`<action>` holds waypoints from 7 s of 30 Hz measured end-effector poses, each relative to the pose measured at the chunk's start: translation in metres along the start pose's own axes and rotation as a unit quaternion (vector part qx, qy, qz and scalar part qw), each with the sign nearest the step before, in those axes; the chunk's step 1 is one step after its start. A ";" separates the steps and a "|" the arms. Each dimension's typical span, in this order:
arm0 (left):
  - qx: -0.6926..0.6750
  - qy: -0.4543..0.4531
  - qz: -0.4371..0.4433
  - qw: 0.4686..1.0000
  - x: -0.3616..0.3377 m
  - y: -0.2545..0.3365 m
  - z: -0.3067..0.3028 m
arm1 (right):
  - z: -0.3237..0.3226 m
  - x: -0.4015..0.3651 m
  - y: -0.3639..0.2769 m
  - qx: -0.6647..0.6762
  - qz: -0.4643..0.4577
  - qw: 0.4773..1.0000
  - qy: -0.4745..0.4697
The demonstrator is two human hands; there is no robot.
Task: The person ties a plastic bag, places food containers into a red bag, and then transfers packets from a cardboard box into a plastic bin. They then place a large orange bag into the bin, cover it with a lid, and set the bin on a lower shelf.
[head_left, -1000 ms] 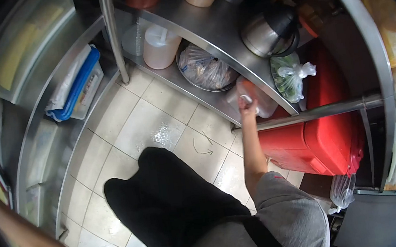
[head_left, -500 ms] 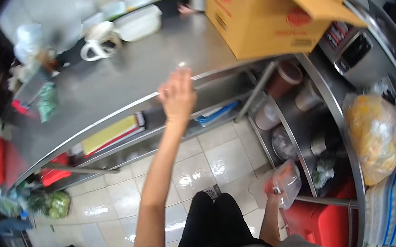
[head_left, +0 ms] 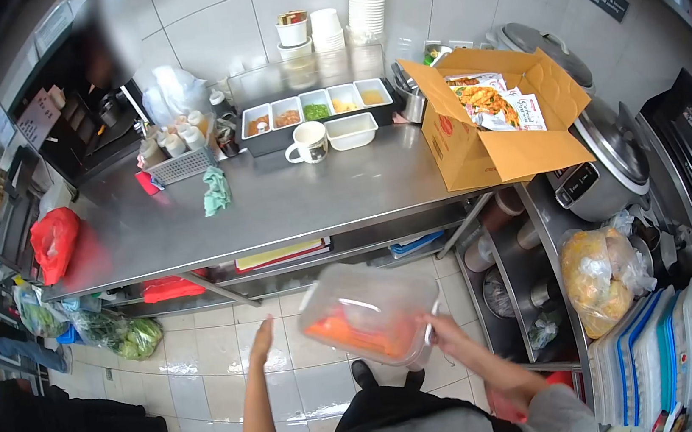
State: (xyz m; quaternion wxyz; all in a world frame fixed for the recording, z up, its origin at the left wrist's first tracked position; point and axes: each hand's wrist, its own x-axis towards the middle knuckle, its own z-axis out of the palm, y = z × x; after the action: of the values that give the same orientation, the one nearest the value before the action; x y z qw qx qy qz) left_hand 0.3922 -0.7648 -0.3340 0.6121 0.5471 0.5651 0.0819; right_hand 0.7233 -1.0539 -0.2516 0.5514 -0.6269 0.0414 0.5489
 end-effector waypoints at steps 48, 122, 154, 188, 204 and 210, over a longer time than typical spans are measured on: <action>0.328 0.074 0.597 0.729 -0.002 0.471 0.015 | 0.091 0.172 -0.240 0.203 -0.224 0.943 -0.138; 0.142 0.618 0.291 0.717 0.098 0.224 -0.189 | 0.249 -0.022 -0.449 -0.592 -0.701 0.398 0.004; -0.358 -0.289 0.484 0.745 -0.013 0.661 0.256 | -0.099 0.080 -0.470 -0.735 -0.408 0.536 0.079; -0.443 -0.442 0.275 0.730 0.032 0.524 0.126 | 0.147 0.012 -0.432 0.408 -0.581 0.697 -0.096; -0.426 -0.318 0.386 0.754 0.034 0.539 0.104 | 0.142 0.057 -0.363 -0.050 -0.571 0.780 -0.252; -0.023 0.141 0.649 0.747 -0.002 0.518 0.124 | 0.187 0.044 -0.379 0.082 -0.549 0.805 -0.209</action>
State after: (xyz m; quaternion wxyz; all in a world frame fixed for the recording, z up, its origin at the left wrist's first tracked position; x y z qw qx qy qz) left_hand 0.7568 -0.6369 0.0327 0.3366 0.7502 0.1518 0.5485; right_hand 0.8698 -0.7445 0.0002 0.8053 -0.3678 -0.3809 0.2668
